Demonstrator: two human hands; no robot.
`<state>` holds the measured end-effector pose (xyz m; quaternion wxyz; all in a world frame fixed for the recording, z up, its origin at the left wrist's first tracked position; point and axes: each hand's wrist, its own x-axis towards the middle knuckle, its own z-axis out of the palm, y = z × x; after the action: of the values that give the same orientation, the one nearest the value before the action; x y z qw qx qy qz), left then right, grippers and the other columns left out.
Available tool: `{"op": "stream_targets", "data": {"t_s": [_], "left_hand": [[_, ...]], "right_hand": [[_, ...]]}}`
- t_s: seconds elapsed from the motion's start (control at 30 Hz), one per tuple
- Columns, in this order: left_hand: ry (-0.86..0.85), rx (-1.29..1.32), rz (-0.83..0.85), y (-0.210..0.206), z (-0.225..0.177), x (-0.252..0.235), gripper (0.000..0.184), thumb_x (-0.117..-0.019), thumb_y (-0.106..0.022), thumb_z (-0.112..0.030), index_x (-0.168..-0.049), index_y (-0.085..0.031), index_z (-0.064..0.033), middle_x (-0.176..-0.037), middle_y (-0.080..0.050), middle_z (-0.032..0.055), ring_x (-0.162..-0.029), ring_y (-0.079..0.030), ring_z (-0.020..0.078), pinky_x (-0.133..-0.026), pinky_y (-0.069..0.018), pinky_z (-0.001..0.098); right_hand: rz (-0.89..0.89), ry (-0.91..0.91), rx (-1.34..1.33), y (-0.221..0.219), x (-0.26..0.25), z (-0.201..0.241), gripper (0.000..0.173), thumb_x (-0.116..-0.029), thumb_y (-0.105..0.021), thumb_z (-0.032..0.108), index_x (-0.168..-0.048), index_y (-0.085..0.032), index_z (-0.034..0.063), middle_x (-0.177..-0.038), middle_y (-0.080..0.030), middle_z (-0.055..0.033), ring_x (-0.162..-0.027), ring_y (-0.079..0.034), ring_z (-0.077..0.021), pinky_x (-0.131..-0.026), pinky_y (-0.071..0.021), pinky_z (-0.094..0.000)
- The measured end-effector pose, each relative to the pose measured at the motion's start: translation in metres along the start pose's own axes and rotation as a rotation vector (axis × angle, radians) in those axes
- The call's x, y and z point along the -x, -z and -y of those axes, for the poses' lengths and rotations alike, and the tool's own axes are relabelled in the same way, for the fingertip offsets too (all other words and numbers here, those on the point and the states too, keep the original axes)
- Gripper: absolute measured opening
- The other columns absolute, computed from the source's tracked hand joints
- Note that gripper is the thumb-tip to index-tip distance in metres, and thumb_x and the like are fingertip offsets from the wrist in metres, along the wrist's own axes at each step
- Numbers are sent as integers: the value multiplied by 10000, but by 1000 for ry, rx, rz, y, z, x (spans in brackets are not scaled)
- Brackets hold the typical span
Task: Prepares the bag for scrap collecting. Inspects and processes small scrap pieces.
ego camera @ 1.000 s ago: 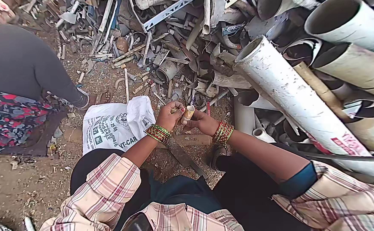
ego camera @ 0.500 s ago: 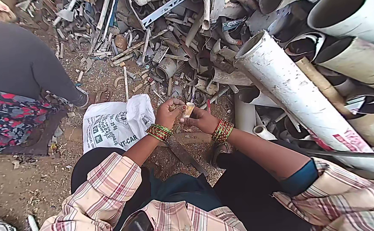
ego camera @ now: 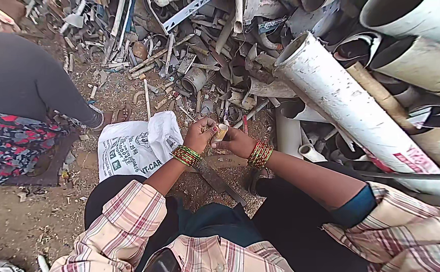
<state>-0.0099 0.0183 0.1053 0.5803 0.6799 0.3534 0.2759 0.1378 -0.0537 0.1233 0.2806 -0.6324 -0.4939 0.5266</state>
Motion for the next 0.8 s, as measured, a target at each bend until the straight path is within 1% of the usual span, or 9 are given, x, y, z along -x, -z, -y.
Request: {"op": "stream_targets", "data": {"t_s": [0.03,0.2,0.27,0.33,0.47,0.6,0.7,0.77,0.8], "left_hand": [[5,2,11,0,-1,0,80,-975,-578,17,-1004,-634,66,-973,-632,74,-891,-583,49,-858,-487,255],[41,13,52,1,-2,-1,91,-978,-570,22,-1022,-634,70,-971,-631,72,-882,-580,44,-843,-486,244],[64,24,58,0,-4,0,85,-986,-571,21,-1032,-629,63,-995,-626,70,-889,-576,45,-841,-484,245],[78,63,22,-2,-5,1,53,-992,-579,6,-1018,-620,29,-988,-613,38,-856,-573,26,-802,-489,219],[135,157,-95,-5,-5,1,87,-999,-586,-14,-1067,-636,6,-961,-615,4,-795,-564,13,-748,-490,204],[119,181,-114,-4,-6,1,116,-923,-643,77,-1019,-631,13,-982,-629,8,-852,-586,18,-780,-499,193],[141,187,-119,-5,-8,3,166,-883,-675,109,-993,-616,0,-921,-619,2,-752,-574,8,-695,-497,168],[158,158,-130,-5,-8,2,140,-891,-684,87,-973,-615,-4,-872,-600,-5,-690,-537,3,-644,-468,161],[164,137,-127,-5,-8,2,118,-903,-683,71,-966,-618,-4,-864,-594,-8,-686,-527,3,-643,-461,162]], "right_hand": [[6,-4,-29,0,0,0,399,-942,-715,56,-1298,-561,-40,-1070,-684,-112,-927,-654,-79,-876,-532,-272],[87,-16,-129,8,2,-1,360,-948,-660,-26,-1289,-545,-40,-1050,-667,-60,-914,-635,-14,-859,-525,-207],[111,-21,-152,12,1,-4,299,-960,-632,-40,-1253,-568,-36,-1024,-667,-48,-896,-638,-15,-846,-530,-205],[95,-20,-182,13,1,-3,245,-974,-609,-37,-1218,-584,-38,-1001,-671,-48,-877,-649,-23,-835,-540,-210],[44,-30,-189,12,2,5,312,-1005,-602,16,-1300,-528,-50,-1057,-643,-78,-908,-627,-27,-851,-522,-210],[37,-32,-197,11,0,5,393,-1014,-597,34,-1379,-472,-41,-1118,-638,-118,-915,-646,-77,-852,-539,-250],[64,-19,-183,11,-1,3,395,-1006,-612,29,-1370,-474,-36,-1111,-636,-114,-914,-653,-77,-854,-549,-246],[75,7,-152,10,-2,1,397,-989,-635,24,-1354,-492,-40,-1087,-644,-109,-911,-652,-72,-861,-548,-250],[77,10,-135,10,-2,0,401,-987,-640,25,-1356,-497,-40,-1088,-648,-112,-917,-649,-75,-867,-543,-256]]}}
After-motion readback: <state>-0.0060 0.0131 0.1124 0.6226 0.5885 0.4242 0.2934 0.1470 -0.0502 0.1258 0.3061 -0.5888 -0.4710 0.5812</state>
